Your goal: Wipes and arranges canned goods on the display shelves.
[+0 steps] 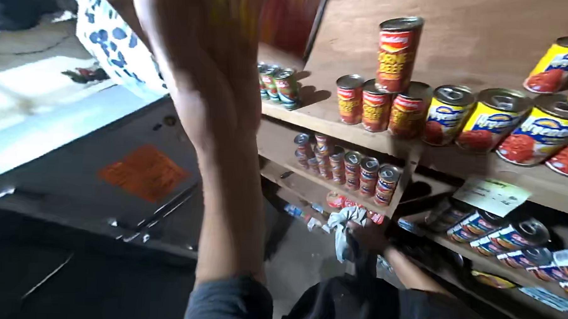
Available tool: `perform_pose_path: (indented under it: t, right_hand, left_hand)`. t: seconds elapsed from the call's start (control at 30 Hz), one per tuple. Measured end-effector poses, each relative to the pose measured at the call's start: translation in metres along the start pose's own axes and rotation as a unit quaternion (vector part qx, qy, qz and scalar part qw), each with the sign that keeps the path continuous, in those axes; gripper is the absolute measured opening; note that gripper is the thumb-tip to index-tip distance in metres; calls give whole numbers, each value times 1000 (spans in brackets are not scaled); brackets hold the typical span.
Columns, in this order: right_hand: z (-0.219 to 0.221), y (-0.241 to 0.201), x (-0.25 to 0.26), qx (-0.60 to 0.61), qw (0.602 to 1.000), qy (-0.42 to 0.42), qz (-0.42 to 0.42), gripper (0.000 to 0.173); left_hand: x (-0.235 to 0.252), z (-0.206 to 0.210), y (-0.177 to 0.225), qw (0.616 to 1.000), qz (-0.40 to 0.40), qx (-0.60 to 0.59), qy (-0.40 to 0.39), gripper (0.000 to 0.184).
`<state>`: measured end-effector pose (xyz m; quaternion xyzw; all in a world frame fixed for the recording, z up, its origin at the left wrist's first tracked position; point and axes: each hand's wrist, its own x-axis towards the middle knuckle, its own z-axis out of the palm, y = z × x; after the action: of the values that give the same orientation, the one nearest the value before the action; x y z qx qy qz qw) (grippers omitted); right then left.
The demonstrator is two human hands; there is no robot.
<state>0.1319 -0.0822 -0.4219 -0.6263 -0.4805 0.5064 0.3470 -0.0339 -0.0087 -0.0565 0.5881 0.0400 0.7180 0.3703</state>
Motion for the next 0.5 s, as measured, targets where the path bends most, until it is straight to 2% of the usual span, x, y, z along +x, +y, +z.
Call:
perform_pose_path:
  t: [0.03, 0.1, 0.17, 0.2, 0.27, 0.37, 0.43, 0.5]
  right_hand:
    - [2, -5, 2, 8, 1000, 13, 9, 51]
    - [6, -15, 9, 46, 997, 59, -14, 51]
    - [13, -29, 15, 160, 977, 120, -72, 47]
    - [15, -39, 18, 199, 964, 141, -109, 48]
    - [19, -62, 23, 209, 941, 182, -196, 47]
    - [37, -85, 20, 92, 906, 219, -351, 41]
    - [57, -84, 29, 1, 867, 178, -466, 41]
    - [75, -80, 37, -108, 828, 165, -525, 42]
  left_hand:
    - [-32, -27, -5, 998, -52, -20, 18, 31]
    - [-95, -67, -24, 967, -222, -84, 88, 53]
    - [-150, -96, -59, 901, -371, -98, 203, 61]
    - [-170, -104, -75, 863, -417, -100, 266, 59]
    - [-193, -112, -101, 816, -440, -106, 360, 51]
    - [-203, -113, -120, 791, -441, -131, 405, 52]
    - [-208, -109, -127, 790, -459, -138, 383, 61]
    - [-220, -110, -128, 809, -485, -117, 312, 69]
